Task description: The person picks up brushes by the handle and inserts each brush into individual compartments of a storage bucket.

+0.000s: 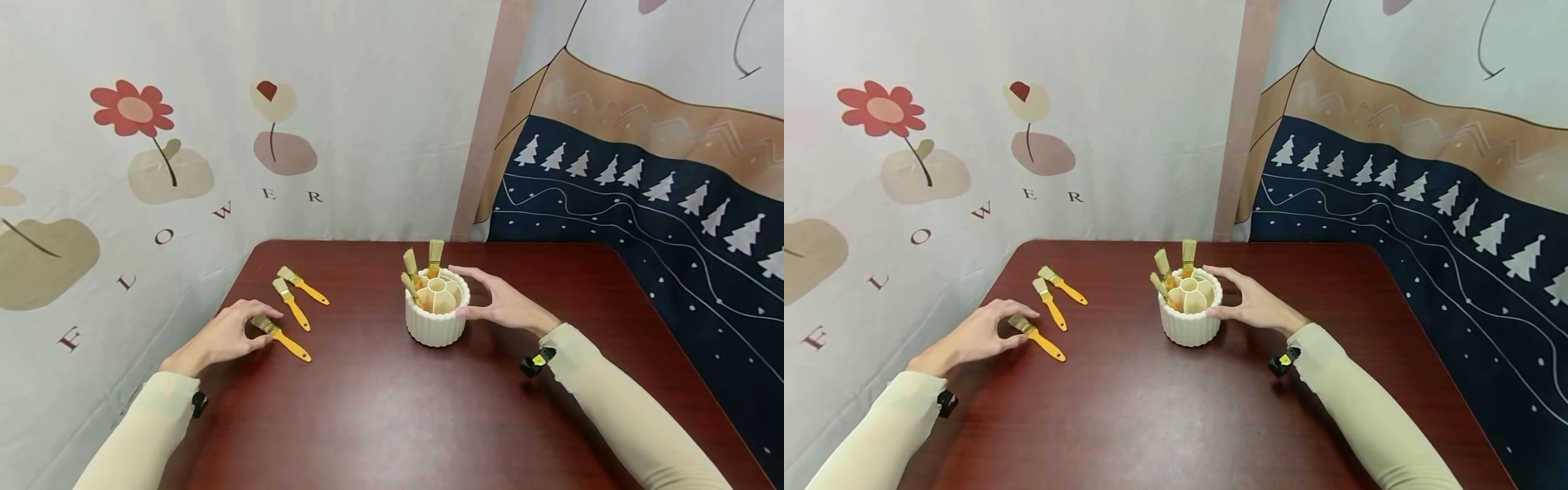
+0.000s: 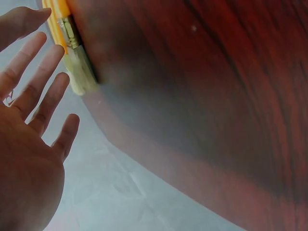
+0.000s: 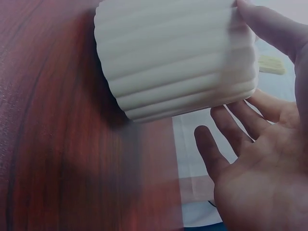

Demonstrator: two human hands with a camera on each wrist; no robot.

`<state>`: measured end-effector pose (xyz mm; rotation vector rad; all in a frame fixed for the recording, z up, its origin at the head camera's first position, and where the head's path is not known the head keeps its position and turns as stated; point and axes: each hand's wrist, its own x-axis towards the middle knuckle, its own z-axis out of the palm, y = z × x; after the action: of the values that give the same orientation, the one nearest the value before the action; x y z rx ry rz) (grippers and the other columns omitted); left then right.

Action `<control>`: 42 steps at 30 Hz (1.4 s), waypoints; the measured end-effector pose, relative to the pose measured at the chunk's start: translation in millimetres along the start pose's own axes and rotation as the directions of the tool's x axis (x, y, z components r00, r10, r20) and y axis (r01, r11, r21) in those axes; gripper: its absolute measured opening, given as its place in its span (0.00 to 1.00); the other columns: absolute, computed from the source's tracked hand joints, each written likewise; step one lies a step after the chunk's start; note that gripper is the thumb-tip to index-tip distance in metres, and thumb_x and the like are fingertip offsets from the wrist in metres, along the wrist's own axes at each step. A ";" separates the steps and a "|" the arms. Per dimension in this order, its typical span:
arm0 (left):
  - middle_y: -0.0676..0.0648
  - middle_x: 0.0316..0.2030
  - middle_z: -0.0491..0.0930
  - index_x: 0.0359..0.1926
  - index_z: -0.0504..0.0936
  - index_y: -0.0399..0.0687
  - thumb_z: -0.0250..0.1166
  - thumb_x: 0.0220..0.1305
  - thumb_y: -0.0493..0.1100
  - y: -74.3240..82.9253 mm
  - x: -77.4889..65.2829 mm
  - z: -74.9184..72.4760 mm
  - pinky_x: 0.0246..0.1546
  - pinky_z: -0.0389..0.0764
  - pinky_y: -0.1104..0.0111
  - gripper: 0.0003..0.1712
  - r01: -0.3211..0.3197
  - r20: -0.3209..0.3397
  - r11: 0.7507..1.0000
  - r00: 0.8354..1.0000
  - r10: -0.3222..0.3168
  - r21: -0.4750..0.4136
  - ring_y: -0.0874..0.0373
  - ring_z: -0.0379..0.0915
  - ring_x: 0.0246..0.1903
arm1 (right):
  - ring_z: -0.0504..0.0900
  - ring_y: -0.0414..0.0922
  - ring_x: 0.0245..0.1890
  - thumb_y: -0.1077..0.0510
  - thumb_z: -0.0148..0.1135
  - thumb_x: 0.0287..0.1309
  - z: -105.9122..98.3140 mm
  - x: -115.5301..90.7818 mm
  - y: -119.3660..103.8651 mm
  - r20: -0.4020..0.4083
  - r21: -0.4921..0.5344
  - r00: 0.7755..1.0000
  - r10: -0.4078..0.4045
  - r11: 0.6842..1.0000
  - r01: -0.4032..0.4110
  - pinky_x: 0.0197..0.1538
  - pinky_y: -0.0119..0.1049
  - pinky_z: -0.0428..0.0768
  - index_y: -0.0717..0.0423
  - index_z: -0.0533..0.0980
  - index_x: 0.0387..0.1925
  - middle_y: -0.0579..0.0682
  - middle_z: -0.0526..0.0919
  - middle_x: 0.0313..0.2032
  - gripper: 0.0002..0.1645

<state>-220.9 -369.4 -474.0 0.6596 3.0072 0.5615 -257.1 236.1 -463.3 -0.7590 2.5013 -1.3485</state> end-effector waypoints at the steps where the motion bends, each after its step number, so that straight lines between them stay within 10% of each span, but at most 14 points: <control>1: 0.47 0.61 0.92 0.65 0.93 0.59 0.85 0.69 0.44 -0.7 0.4 1.3 0.65 0.80 0.36 0.25 0.000 0.005 1.000 1.000 0.000 0.006 0.41 0.81 0.63 | 0.67 0.56 0.90 0.43 0.84 0.71 0.9 -0.1 0.4 -0.004 0.005 1.000 -0.002 1.000 0.002 0.89 0.76 0.62 0.35 0.66 0.91 0.45 0.69 0.90 0.55; 14: 0.51 0.57 0.93 0.56 0.97 0.63 0.86 0.68 0.43 -6.2 0.5 9.2 0.63 0.83 0.37 0.18 0.008 0.017 0.999 1.000 -0.009 0.033 0.41 0.83 0.63 | 0.79 0.57 0.82 0.43 0.87 0.68 10.2 -4.7 -3.5 -0.058 0.028 0.998 0.023 0.999 -0.021 0.81 0.67 0.80 0.36 0.67 0.88 0.48 0.75 0.85 0.55; 25: 0.59 0.47 0.92 0.47 0.96 0.67 0.88 0.68 0.49 -5.9 -1.3 8.1 0.54 0.85 0.51 0.11 0.023 -0.010 0.999 1.000 -0.023 0.030 0.52 0.85 0.52 | 0.80 0.56 0.79 0.41 0.91 0.63 16.4 -5.7 -9.8 -0.120 -0.007 0.992 0.038 0.999 -0.039 0.82 0.66 0.79 0.44 0.69 0.83 0.50 0.75 0.85 0.56; 42: 0.56 0.45 0.94 0.47 0.93 0.60 0.87 0.67 0.46 10.6 6.8 7.1 0.59 0.90 0.44 0.12 0.015 -0.067 0.999 0.998 -0.018 -0.043 0.53 0.90 0.49 | 0.82 0.56 0.75 0.41 0.93 0.59 26.6 -6.6 -17.2 -0.197 -0.086 0.980 0.035 0.995 -0.053 0.80 0.62 0.81 0.54 0.71 0.75 0.54 0.77 0.78 0.54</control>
<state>-222.2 -355.2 -476.4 0.6260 3.0498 0.6577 -234.9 212.6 -464.5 -0.6105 2.7304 -1.3621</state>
